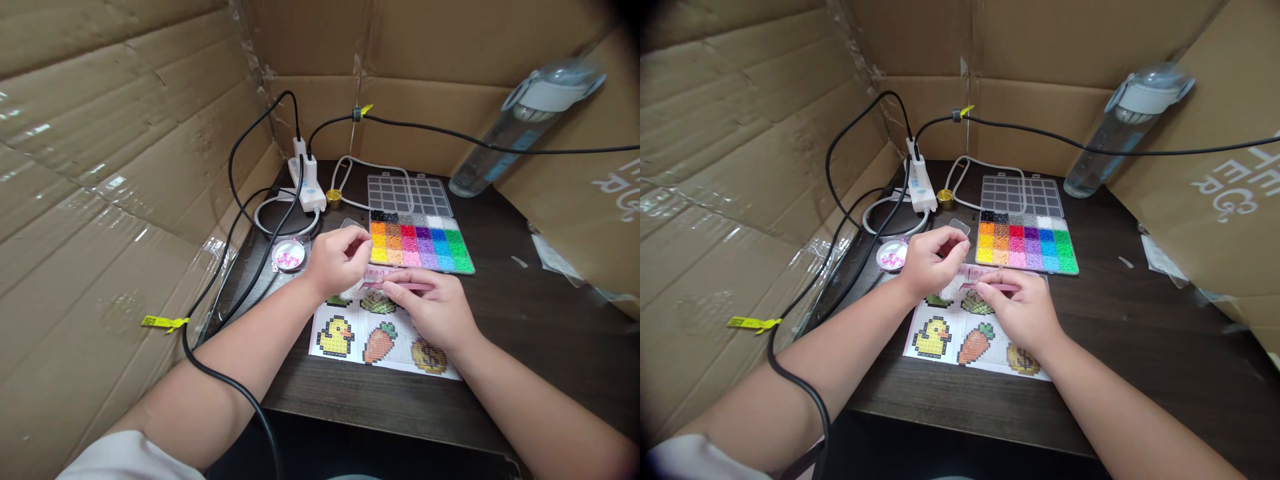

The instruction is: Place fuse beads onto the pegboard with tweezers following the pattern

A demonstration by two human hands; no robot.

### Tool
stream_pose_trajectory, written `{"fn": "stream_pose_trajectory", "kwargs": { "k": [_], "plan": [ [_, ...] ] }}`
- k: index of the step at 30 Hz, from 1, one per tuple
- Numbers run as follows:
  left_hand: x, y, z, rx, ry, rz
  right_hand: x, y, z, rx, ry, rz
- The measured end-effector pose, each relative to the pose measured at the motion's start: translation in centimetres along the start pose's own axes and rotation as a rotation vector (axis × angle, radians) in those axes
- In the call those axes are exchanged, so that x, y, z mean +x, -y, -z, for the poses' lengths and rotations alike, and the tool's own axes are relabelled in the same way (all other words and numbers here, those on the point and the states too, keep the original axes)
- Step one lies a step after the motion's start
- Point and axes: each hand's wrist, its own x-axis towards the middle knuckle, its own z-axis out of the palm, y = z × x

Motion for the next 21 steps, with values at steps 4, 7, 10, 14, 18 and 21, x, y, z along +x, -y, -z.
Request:
{"fn": "stream_pose_trajectory", "kwargs": {
  "k": [4,7,10,14,18,21],
  "plan": [
    [0.01,-0.05,-0.01,0.005,-0.003,0.004,0.0,0.18,-0.01,0.036,0.005,-0.019],
    [0.03,-0.11,0.01,0.006,-0.003,0.003,0.02,0.25,-0.02,0.057,0.018,-0.038],
    [0.03,-0.14,0.02,0.002,0.0,0.008,0.0,0.18,-0.01,0.051,0.012,-0.026],
    [0.01,-0.1,-0.01,-0.002,0.0,0.015,-0.09,0.1,-0.11,0.02,0.017,0.009],
    [0.01,-0.08,-0.03,-0.007,-0.002,0.006,-0.13,0.15,-0.32,-0.013,0.035,0.064],
    [0.02,-0.11,-0.03,-0.005,0.001,0.011,-0.11,0.22,-0.42,-0.017,0.057,0.068]
  ]
}}
